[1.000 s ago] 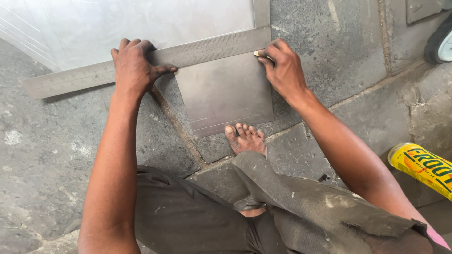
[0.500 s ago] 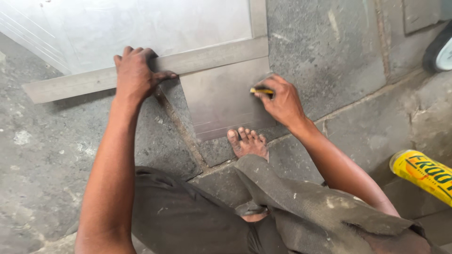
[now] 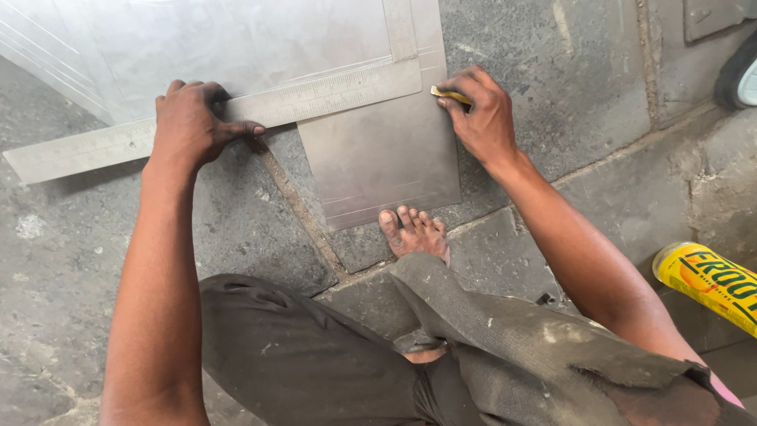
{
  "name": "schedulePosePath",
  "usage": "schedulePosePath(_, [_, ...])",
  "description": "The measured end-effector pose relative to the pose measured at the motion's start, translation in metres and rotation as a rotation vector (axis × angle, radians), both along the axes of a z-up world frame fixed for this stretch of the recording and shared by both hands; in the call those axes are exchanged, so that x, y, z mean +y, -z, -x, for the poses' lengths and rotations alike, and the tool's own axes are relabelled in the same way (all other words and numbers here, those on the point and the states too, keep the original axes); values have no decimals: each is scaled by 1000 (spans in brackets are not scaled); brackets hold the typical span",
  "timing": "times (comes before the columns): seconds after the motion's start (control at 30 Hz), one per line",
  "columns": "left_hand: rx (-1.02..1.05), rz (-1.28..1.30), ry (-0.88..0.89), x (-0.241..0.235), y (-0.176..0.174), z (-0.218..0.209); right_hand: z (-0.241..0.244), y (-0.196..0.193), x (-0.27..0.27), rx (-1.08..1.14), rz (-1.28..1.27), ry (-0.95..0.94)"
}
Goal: The person uses a square ruler and a marking tool to draw lines on L-shaped metal sheets while sitting on the floor.
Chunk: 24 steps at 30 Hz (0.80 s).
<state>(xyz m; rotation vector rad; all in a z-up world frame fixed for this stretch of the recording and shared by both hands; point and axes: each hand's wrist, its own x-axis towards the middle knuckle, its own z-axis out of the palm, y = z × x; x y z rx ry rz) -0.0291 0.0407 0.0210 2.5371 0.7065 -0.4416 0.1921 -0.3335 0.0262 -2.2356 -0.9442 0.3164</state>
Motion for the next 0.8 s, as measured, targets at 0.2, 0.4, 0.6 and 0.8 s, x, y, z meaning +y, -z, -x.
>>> schedulePosePath(0.2, [-26, 3, 0, 0, 5, 1, -4, -1, 3, 0, 2, -50])
schedulePosePath(0.4, [-2, -18, 24, 2, 11, 1, -19, -2, 14, 46, 259, -43])
schedulePosePath(0.6, [78, -26, 17, 1, 6, -11, -2, -6, 2, 456, 786, -527])
schedulePosePath(0.8, [143, -54, 64, -3, 5, -20, 29, -18, -9, 148, 152, -14])
